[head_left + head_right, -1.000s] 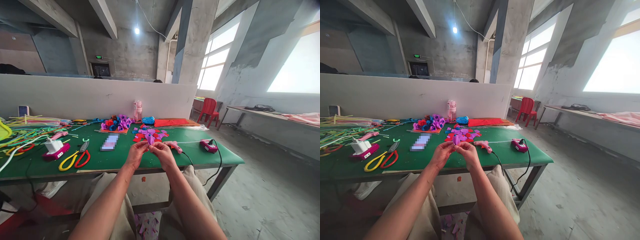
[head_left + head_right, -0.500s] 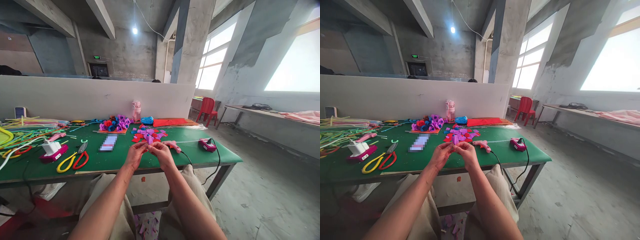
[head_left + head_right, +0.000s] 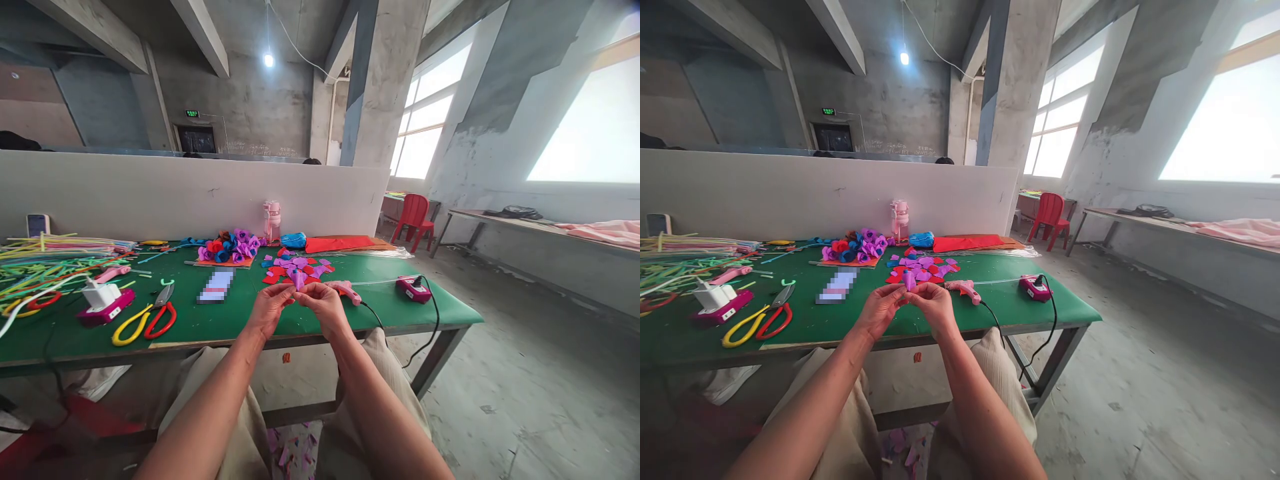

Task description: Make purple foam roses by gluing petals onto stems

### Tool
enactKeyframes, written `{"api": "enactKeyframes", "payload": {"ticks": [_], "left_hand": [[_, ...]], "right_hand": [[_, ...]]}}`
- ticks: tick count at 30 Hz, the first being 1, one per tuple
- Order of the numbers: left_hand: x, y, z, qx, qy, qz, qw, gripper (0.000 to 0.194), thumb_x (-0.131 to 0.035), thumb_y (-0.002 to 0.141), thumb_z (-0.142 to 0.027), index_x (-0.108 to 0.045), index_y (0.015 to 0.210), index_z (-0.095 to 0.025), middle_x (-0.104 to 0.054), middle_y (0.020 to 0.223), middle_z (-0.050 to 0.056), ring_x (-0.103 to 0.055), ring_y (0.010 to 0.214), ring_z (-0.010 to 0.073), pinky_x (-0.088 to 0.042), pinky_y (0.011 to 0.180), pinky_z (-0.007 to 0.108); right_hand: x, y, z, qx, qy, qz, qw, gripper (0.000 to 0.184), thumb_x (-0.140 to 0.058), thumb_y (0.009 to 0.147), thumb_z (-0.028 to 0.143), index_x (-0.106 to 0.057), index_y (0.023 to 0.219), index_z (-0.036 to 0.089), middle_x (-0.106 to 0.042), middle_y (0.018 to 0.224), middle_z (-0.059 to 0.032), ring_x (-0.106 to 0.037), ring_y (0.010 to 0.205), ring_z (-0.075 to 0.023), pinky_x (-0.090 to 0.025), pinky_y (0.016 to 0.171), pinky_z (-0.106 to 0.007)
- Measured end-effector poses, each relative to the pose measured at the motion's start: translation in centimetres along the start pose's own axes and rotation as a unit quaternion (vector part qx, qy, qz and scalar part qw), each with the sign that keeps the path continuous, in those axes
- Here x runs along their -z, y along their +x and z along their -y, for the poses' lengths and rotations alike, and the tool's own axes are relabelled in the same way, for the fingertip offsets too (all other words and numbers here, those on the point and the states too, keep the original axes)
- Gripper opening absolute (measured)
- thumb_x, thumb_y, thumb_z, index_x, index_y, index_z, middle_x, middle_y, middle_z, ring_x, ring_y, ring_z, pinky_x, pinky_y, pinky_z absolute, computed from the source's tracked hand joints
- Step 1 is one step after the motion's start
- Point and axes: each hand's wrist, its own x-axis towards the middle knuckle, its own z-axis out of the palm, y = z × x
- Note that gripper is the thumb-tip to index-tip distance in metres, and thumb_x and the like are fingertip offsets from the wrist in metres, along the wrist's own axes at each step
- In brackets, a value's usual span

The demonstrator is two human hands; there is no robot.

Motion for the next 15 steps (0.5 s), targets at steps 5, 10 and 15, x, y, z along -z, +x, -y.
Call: {"api": "enactKeyframes", "payload": {"ticks": [5, 10, 15], "left_hand": [[-0.12, -0.15, -0.45, 0.017, 0.002, 0.009, 1.0, 0.02, -0.082, 0.052, -0.027, -0.073, 0.067, -0.016, -0.069, 0.07, 0.004, -0.057, 0.069, 0.0127, -0.044, 0.065, 0.026], [-0.16, -0.19, -0.57, 0.021, -0.003, 0.011, 1.0, 0.02, -0.081, 0.052, -0.026, -0.073, 0.067, -0.015, -0.068, 0.069, 0.004, -0.058, 0.068, 0.0126, -0.044, 0.065, 0.025], [0.0, 0.01, -0.47, 0.024, -0.027, -0.005, 0.999, 0.021, -0.081, 0.053, -0.025, -0.072, 0.07, -0.015, -0.069, 0.072, 0.003, -0.059, 0.07, 0.0125, -0.045, 0.064, 0.024]], "right_hand": [[0.16, 0.05, 0.01, -0.006, -0.021, -0.002, 1.0, 0.024, -0.081, 0.051, 0.029, -0.065, 0.063, 0.016, -0.064, 0.06, 0.0017, -0.053, 0.055, -0.0097, -0.039, 0.056, -0.023], [-0.03, -0.02, -0.07, -0.001, -0.018, -0.007, 1.0, 0.023, -0.081, 0.052, 0.029, -0.065, 0.063, 0.017, -0.065, 0.061, 0.0015, -0.056, 0.057, -0.0103, -0.041, 0.058, -0.023], [-0.28, -0.11, 0.08, 0.015, 0.004, -0.008, 1.0, 0.029, -0.081, 0.054, 0.028, -0.067, 0.078, 0.018, -0.067, 0.07, 0.0017, -0.059, 0.065, -0.0116, -0.045, 0.065, -0.024]]}}
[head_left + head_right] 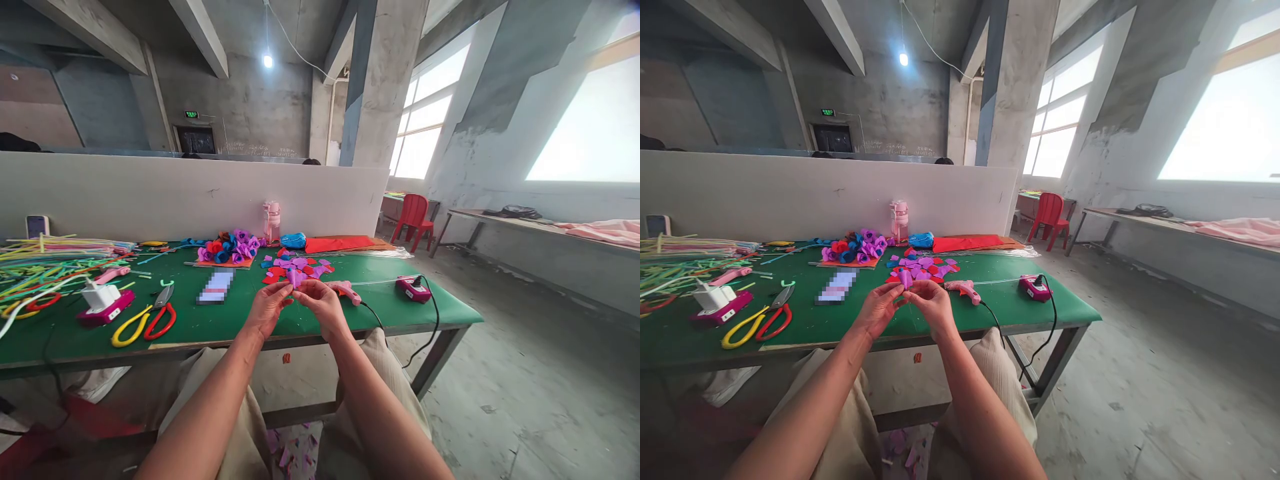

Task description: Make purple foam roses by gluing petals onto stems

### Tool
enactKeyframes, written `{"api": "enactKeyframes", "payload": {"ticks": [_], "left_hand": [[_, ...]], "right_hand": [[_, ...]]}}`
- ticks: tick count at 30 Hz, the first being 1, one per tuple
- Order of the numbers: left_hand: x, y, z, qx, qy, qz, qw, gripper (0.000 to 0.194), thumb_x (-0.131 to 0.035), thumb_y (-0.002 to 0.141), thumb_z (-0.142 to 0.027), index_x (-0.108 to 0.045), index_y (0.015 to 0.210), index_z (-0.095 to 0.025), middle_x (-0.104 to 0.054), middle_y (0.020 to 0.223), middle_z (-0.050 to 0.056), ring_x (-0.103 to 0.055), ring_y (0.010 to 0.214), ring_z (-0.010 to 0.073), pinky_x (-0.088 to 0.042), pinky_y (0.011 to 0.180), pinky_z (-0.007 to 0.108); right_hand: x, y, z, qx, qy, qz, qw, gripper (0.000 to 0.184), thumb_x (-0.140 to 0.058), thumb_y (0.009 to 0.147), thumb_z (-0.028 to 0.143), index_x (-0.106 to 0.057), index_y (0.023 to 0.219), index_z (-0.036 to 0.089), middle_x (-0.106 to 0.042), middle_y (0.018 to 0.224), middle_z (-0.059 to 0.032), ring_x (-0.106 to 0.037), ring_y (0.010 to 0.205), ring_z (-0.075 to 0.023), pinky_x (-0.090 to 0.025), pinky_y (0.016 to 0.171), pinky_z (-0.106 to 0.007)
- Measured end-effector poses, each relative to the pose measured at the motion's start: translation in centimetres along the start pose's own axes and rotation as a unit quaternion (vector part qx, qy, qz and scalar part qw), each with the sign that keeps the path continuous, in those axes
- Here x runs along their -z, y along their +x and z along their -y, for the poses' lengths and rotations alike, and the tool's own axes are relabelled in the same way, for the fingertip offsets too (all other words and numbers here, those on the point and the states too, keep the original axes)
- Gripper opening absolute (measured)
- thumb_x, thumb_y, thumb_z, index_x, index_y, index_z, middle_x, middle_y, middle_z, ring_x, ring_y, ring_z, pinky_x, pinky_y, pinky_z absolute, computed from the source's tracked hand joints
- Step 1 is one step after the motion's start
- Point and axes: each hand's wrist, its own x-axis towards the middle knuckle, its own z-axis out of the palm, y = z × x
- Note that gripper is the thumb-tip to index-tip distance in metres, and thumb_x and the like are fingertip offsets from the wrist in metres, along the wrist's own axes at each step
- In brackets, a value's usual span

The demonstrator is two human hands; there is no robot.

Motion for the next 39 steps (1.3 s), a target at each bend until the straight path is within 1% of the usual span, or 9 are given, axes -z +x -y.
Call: {"api": "enactKeyframes", "payload": {"ticks": [2, 4, 9, 13, 16, 25, 29, 33, 39], "left_hand": [[0.1, 0.1, 0.0, 0.004, -0.009, -0.002, 1.0, 0.022, -0.081, 0.053, -0.024, -0.072, 0.072, -0.015, -0.069, 0.073, 0.004, -0.06, 0.07, 0.0126, -0.045, 0.063, 0.024], [0.1, 0.1, -0.1, 0.009, -0.012, -0.001, 1.0, 0.023, -0.081, 0.054, -0.024, -0.072, 0.073, -0.014, -0.069, 0.073, 0.003, -0.061, 0.069, 0.0123, -0.046, 0.062, 0.024], [0.1, 0.0, -0.1, 0.019, -0.002, 0.006, 1.0, 0.027, -0.081, 0.055, -0.026, -0.072, 0.077, -0.013, -0.071, 0.071, 0.004, -0.062, 0.065, 0.0122, -0.047, 0.062, 0.024], [0.2, 0.0, 0.0, 0.011, 0.013, 0.022, 1.0, 0.026, -0.08, 0.057, -0.026, -0.072, 0.079, -0.013, -0.071, 0.071, 0.004, -0.063, 0.065, 0.0126, -0.047, 0.062, 0.024], [0.2, 0.1, 0.1, 0.007, 0.02, 0.019, 1.0, 0.025, -0.08, 0.057, -0.026, -0.072, 0.077, -0.014, -0.07, 0.068, 0.003, -0.063, 0.065, 0.0129, -0.047, 0.062, 0.024], [-0.1, 0.0, 0.3, -0.005, 0.023, 0.006, 1.0, 0.027, -0.081, 0.055, -0.028, -0.072, 0.076, -0.014, -0.07, 0.071, 0.003, -0.062, 0.064, 0.0115, -0.046, 0.06, 0.023], [-0.3, -0.1, 0.2, -0.011, 0.026, -0.001, 1.0, 0.028, -0.081, 0.054, -0.028, -0.071, 0.076, -0.014, -0.069, 0.071, 0.003, -0.061, 0.063, 0.0108, -0.045, 0.06, 0.022], [-0.3, -0.1, 0.2, -0.028, 0.039, -0.005, 0.999, 0.027, -0.08, 0.056, -0.029, -0.07, 0.077, -0.015, -0.069, 0.072, 0.003, -0.061, 0.063, 0.0112, -0.045, 0.061, 0.023], [-0.3, 0.0, 0.5, -0.057, 0.07, -0.028, 0.996, 0.027, -0.079, 0.056, -0.032, -0.07, 0.074, -0.014, -0.066, 0.067, 0.002, -0.059, 0.06, 0.0113, -0.044, 0.06, 0.024]], "right_hand": [[-0.1, 0.0, 0.1, 0.006, 0.001, 0.0, 1.0, 0.031, -0.08, 0.055, 0.029, -0.069, 0.082, 0.019, -0.068, 0.075, 0.0008, -0.06, 0.069, -0.0125, -0.045, 0.069, -0.025], [-0.2, -0.1, 0.0, 0.006, 0.004, -0.003, 1.0, 0.028, -0.079, 0.057, 0.03, -0.07, 0.08, 0.018, -0.068, 0.076, 0.0, -0.059, 0.071, -0.0129, -0.045, 0.071, -0.026], [-0.3, 0.0, -0.3, 0.0, 0.023, -0.03, 0.999, 0.022, -0.074, 0.064, 0.036, -0.069, 0.073, 0.017, -0.064, 0.067, 0.0012, -0.054, 0.062, -0.0102, -0.043, 0.066, -0.024], [-0.2, 0.1, -0.4, -0.003, 0.02, -0.038, 0.999, 0.021, -0.073, 0.063, 0.036, -0.069, 0.072, 0.017, -0.061, 0.065, 0.0017, -0.051, 0.059, -0.0094, -0.042, 0.063, -0.024], [-0.2, 0.1, -0.3, 0.008, 0.004, -0.044, 0.999, 0.02, -0.073, 0.064, 0.035, -0.07, 0.071, 0.017, -0.06, 0.062, 0.0022, -0.049, 0.058, -0.0092, -0.04, 0.061, -0.023], [-0.7, -0.2, -0.1, 0.042, -0.02, -0.051, 0.998, 0.019, -0.071, 0.065, 0.033, -0.071, 0.072, 0.016, -0.064, 0.063, 0.0004, -0.051, 0.06, -0.0105, -0.04, 0.062, -0.024], [-0.8, -0.3, -0.2, 0.055, -0.053, -0.063, 0.995, 0.022, -0.069, 0.067, 0.034, -0.072, 0.076, 0.015, -0.065, 0.065, -0.0008, -0.052, 0.06, -0.0115, -0.041, 0.06, -0.024], [-1.1, -0.5, -0.2, 0.08, -0.12, -0.084, 0.986, 0.025, -0.063, 0.071, 0.036, -0.072, 0.077, 0.014, -0.067, 0.065, -0.0024, -0.054, 0.059, -0.0133, -0.041, 0.057, -0.025], [-1.3, -0.5, -0.4, 0.1, -0.172, -0.097, 0.975, 0.023, -0.06, 0.072, 0.034, -0.071, 0.08, 0.015, -0.071, 0.072, -0.004, -0.06, 0.064, -0.0164, -0.045, 0.059, -0.026]]}}
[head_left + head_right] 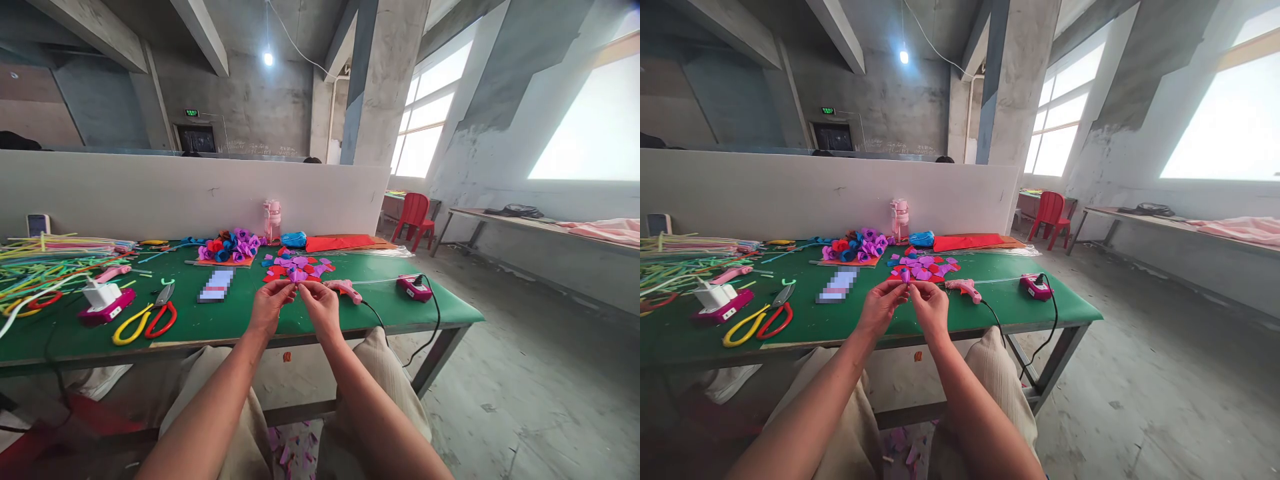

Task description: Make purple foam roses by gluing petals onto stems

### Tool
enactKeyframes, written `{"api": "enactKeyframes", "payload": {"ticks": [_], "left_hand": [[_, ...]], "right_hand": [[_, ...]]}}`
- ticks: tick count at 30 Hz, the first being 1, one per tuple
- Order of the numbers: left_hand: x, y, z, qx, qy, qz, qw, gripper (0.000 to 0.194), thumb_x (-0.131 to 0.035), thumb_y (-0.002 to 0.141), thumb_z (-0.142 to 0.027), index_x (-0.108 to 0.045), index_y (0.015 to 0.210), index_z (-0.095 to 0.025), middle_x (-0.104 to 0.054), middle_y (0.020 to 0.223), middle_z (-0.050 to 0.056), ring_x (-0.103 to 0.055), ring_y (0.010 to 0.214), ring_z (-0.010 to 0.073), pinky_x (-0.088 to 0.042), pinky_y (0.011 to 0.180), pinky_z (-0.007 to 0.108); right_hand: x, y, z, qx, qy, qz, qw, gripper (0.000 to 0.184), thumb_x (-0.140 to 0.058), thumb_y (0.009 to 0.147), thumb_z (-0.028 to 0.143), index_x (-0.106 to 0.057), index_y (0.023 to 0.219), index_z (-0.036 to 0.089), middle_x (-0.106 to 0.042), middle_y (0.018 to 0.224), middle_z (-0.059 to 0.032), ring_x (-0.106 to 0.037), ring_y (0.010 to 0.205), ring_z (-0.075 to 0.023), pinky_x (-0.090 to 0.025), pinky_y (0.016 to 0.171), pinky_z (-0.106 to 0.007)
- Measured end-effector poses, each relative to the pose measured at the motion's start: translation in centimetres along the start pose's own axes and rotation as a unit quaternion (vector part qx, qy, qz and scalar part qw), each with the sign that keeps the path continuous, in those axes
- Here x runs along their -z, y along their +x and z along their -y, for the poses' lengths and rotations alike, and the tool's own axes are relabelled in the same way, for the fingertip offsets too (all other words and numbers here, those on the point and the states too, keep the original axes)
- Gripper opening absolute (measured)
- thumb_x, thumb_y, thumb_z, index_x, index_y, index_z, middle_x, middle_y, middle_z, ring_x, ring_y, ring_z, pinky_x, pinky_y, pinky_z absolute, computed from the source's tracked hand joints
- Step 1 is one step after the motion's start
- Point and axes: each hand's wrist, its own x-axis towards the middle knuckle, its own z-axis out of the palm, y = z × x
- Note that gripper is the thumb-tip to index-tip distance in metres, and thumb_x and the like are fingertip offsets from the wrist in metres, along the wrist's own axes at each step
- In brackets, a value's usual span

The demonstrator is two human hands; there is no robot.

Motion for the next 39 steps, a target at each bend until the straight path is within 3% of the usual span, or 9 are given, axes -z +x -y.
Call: {"api": "enactKeyframes", "payload": {"ticks": [15, 26, 39], "left_hand": [[-0.3, -0.2, 0.1, 0.009, -0.03, 0.027, 0.999, 0.022, -0.081, 0.055, -0.029, -0.071, 0.07, -0.016, -0.066, 0.065, 0.0, -0.057, 0.06, 0.0098, -0.045, 0.064, 0.024], [-0.3, -0.3, 0.0, 0.014, -0.035, 0.033, 0.999, 0.025, -0.08, 0.055, -0.03, -0.069, 0.072, -0.016, -0.064, 0.062, -0.001, -0.057, 0.055, 0.0091, -0.044, 0.057, 0.023], [-0.4, -0.6, -0.2, 0.016, -0.02, 0.064, 0.998, 0.026, -0.08, 0.057, -0.029, -0.065, 0.073, -0.016, -0.064, 0.063, -0.002, -0.057, 0.052, 0.0092, -0.045, 0.056, 0.024]], "right_hand": [[0.5, 0.3, -0.2, 0.01, 0.008, 0.02, 1.0, 0.022, -0.064, 0.071, 0.037, -0.07, 0.075, 0.016, -0.069, 0.068, -0.0029, -0.059, 0.062, -0.0157, -0.045, 0.058, -0.026], [0.6, 0.6, -0.5, -0.008, 0.049, 0.035, 0.998, 0.022, -0.066, 0.068, 0.037, -0.071, 0.077, 0.017, -0.07, 0.072, -0.0038, -0.061, 0.065, -0.0168, -0.047, 0.063, -0.027], [1.1, 0.4, 0.0, 0.058, -0.073, 0.011, 0.996, 0.016, -0.059, 0.071, 0.031, -0.068, 0.073, 0.018, -0.068, 0.07, -0.0027, -0.061, 0.063, -0.0166, -0.049, 0.062, -0.028]]}}
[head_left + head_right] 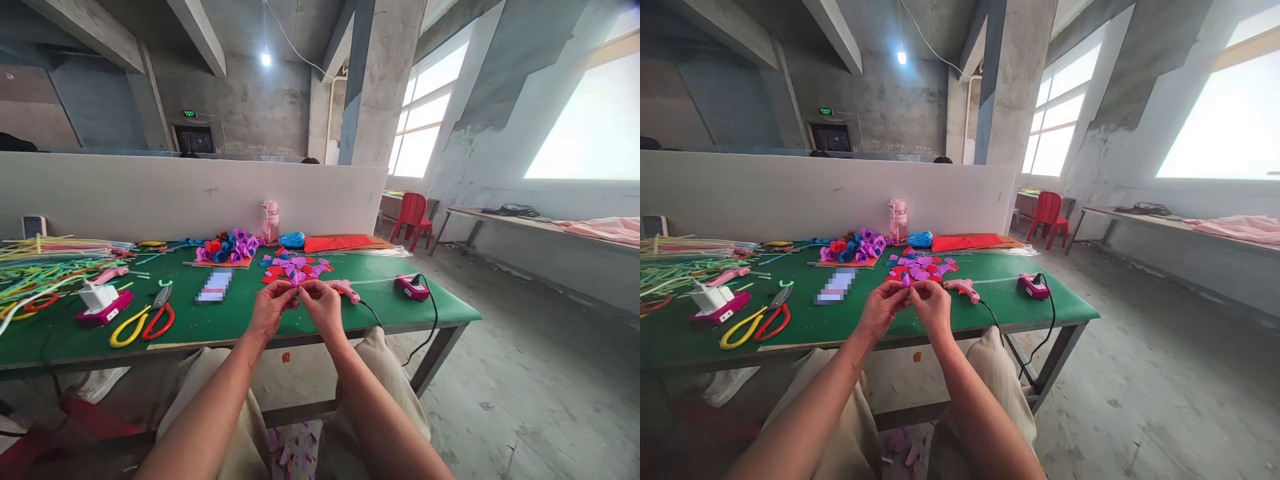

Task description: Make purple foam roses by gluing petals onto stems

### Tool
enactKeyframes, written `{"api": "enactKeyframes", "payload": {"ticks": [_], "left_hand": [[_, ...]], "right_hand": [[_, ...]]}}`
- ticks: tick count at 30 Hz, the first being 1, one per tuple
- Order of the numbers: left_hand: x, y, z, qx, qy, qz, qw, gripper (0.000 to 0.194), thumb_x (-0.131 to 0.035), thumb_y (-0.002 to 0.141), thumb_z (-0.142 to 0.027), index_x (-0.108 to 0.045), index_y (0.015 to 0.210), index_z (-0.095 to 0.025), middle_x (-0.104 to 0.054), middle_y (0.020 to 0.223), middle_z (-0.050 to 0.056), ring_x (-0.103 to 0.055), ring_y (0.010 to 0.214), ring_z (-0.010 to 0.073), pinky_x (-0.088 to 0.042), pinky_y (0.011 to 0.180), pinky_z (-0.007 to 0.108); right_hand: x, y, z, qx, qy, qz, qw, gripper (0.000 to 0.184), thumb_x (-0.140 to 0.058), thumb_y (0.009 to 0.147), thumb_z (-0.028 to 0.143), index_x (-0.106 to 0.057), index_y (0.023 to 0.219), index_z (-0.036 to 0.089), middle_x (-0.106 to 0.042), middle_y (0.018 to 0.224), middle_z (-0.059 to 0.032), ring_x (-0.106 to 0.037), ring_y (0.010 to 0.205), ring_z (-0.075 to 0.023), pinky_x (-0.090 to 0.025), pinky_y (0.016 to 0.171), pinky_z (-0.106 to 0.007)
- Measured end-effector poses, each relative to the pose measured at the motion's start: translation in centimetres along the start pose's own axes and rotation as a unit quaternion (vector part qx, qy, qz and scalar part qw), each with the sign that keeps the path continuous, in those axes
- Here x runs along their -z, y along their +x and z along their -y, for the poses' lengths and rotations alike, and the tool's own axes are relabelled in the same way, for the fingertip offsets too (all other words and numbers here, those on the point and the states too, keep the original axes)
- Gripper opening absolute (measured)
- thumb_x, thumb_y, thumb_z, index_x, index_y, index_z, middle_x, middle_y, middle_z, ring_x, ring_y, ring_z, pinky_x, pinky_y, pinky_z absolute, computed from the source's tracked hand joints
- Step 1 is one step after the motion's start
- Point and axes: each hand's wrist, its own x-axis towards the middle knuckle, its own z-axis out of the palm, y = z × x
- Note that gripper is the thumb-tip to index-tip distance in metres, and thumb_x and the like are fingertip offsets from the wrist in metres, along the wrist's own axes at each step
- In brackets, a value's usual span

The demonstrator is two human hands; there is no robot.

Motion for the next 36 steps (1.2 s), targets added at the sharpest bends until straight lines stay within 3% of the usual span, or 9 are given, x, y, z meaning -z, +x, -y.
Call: {"api": "enactKeyframes", "payload": {"ticks": [7, 17, 22, 30, 36], "left_hand": [[0.1, 0.1, 0.0, -0.035, 0.039, 0.016, 0.998, 0.025, -0.079, 0.059, -0.03, -0.064, 0.073, -0.016, -0.064, 0.065, -0.001, -0.058, 0.057, 0.0102, -0.045, 0.06, 0.024], [-0.4, 0.1, 0.5, -0.135, 0.131, -0.075, 0.979, 0.018, -0.077, 0.058, -0.025, -0.062, 0.065, -0.018, -0.06, 0.056, -0.003, -0.056, 0.053, 0.0116, -0.045, 0.056, 0.024], [-0.6, -0.2, 0.6, -0.164, 0.171, -0.082, 0.968, 0.015, -0.075, 0.06, -0.024, -0.063, 0.066, -0.019, -0.061, 0.06, -0.002, -0.057, 0.058, 0.0129, -0.047, 0.061, 0.024], [-0.7, -0.2, 1.1, -0.134, 0.146, -0.021, 0.98, 0.019, -0.071, 0.066, -0.03, -0.063, 0.077, -0.017, -0.061, 0.06, -0.002, -0.054, 0.049, 0.0102, -0.044, 0.048, 0.022], [-0.9, -0.4, 1.0, -0.126, 0.104, -0.024, 0.986, 0.019, -0.07, 0.068, -0.033, -0.065, 0.07, -0.016, -0.058, 0.053, -0.003, -0.053, 0.048, 0.0093, -0.044, 0.049, 0.022]], "right_hand": [[0.1, 0.1, 0.1, -0.02, 0.015, 0.011, 1.0, 0.015, -0.06, 0.07, 0.032, -0.066, 0.071, 0.019, -0.067, 0.064, -0.0018, -0.061, 0.059, -0.0174, -0.048, 0.059, -0.028], [-0.2, -0.4, 0.1, 0.041, -0.03, -0.007, 0.999, 0.017, -0.066, 0.069, 0.037, -0.067, 0.075, 0.021, -0.067, 0.075, -0.0027, -0.058, 0.068, -0.0169, -0.047, 0.065, -0.029], [-0.3, -0.3, -0.3, 0.045, -0.019, -0.012, 0.999, 0.015, -0.064, 0.073, 0.035, -0.065, 0.075, 0.02, -0.066, 0.073, -0.0028, -0.059, 0.069, -0.0172, -0.047, 0.066, -0.029], [-0.2, -0.5, 0.5, 0.109, -0.075, -0.064, 0.989, 0.013, -0.062, 0.075, 0.033, -0.065, 0.075, 0.02, -0.064, 0.074, -0.0022, -0.056, 0.069, -0.0157, -0.046, 0.066, -0.028], [-0.2, -0.7, 1.1, 0.127, -0.071, -0.064, 0.987, 0.016, -0.064, 0.076, 0.035, -0.065, 0.075, 0.018, -0.063, 0.073, -0.0019, -0.056, 0.069, -0.0149, -0.046, 0.067, -0.027]]}}
